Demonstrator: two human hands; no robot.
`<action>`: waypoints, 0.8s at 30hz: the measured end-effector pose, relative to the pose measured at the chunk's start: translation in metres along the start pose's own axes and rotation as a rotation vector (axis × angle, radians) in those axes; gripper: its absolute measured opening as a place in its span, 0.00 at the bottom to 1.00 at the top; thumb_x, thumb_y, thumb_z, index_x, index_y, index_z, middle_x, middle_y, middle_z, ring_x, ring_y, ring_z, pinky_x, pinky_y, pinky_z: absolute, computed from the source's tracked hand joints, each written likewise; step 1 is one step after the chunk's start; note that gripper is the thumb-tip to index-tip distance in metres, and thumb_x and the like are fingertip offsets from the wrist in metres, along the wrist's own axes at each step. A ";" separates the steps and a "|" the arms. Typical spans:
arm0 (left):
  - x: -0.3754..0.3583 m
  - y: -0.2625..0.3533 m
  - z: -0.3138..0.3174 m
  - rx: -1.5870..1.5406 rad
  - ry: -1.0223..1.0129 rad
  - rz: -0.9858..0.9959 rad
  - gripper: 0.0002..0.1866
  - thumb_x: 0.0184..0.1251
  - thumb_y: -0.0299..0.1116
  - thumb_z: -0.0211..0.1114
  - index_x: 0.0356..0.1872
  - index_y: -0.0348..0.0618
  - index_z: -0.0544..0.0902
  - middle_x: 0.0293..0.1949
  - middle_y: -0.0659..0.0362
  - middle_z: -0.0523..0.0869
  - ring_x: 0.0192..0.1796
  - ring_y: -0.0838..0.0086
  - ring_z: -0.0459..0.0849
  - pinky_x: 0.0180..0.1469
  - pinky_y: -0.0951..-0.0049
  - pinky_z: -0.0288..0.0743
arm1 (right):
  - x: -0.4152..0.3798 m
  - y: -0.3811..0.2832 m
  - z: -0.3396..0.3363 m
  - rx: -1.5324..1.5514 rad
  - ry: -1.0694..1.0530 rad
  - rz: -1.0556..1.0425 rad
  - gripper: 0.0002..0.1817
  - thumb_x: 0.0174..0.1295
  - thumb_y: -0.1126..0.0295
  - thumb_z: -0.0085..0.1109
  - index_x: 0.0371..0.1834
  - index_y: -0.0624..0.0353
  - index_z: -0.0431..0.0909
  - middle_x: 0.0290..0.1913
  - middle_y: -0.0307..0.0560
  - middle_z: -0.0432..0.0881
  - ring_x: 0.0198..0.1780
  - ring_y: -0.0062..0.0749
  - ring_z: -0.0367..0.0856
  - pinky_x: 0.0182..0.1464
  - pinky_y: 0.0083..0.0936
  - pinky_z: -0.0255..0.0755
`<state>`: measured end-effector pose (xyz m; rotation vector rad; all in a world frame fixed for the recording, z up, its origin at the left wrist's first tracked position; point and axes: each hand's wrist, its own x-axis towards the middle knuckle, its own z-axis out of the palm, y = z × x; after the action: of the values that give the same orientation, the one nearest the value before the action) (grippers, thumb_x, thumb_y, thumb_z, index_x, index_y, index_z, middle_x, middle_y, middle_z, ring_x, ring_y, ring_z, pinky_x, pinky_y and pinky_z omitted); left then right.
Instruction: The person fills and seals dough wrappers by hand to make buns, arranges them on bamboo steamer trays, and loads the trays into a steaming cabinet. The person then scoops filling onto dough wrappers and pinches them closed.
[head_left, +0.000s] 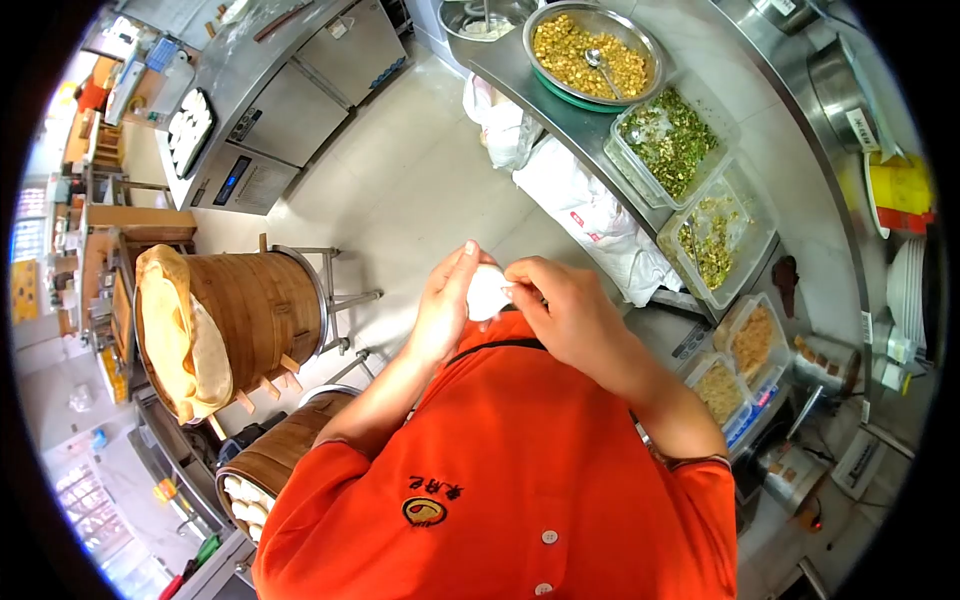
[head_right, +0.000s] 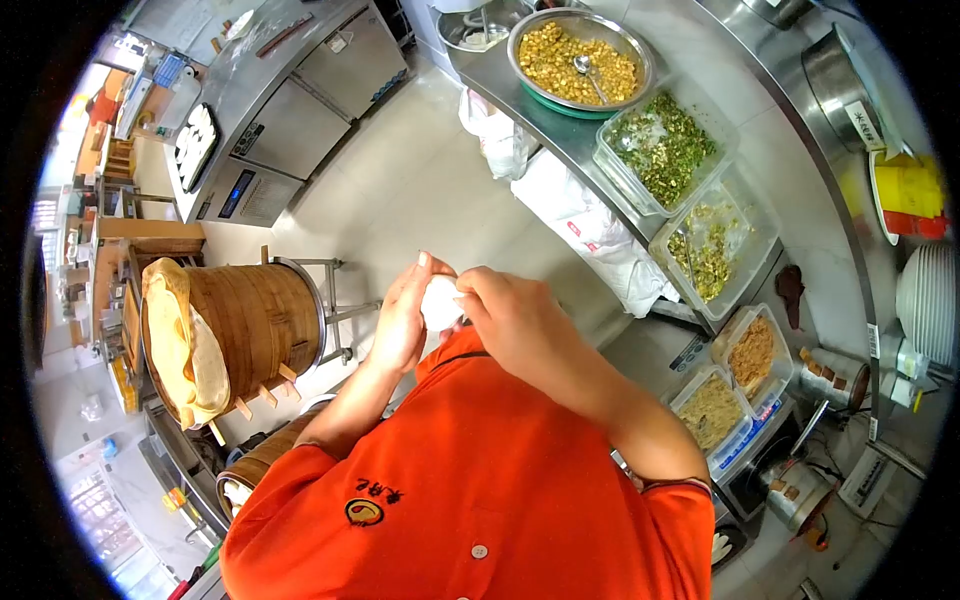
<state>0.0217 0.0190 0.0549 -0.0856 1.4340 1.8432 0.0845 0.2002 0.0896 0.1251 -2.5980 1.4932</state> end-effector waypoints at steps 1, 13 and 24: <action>0.002 -0.001 0.002 -0.002 0.000 0.002 0.26 0.88 0.53 0.45 0.46 0.38 0.81 0.36 0.53 0.87 0.33 0.74 0.86 0.32 0.75 0.80 | 0.003 -0.011 -0.005 0.092 -0.044 0.049 0.07 0.72 0.74 0.61 0.47 0.66 0.81 0.35 0.58 0.87 0.35 0.51 0.88 0.36 0.38 0.79; 0.007 -0.011 0.014 -0.307 0.005 0.004 0.26 0.88 0.53 0.46 0.47 0.38 0.80 0.38 0.54 0.86 0.41 0.74 0.88 0.31 0.73 0.82 | -0.006 -0.008 0.000 -0.013 -0.082 0.032 0.09 0.71 0.75 0.61 0.50 0.66 0.79 0.37 0.59 0.86 0.36 0.55 0.87 0.38 0.42 0.78; 0.005 -0.007 -0.010 -0.409 -0.082 -0.105 0.20 0.86 0.49 0.52 0.44 0.42 0.80 0.36 0.60 0.85 0.36 0.75 0.85 0.33 0.71 0.81 | 0.010 -0.034 0.008 -0.176 -0.188 -0.005 0.10 0.67 0.78 0.61 0.50 0.66 0.75 0.39 0.57 0.81 0.41 0.54 0.83 0.42 0.43 0.79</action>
<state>0.0183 0.0136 0.0430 -0.2791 0.9619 2.0014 0.0791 0.1759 0.1164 0.2636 -2.8598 1.3014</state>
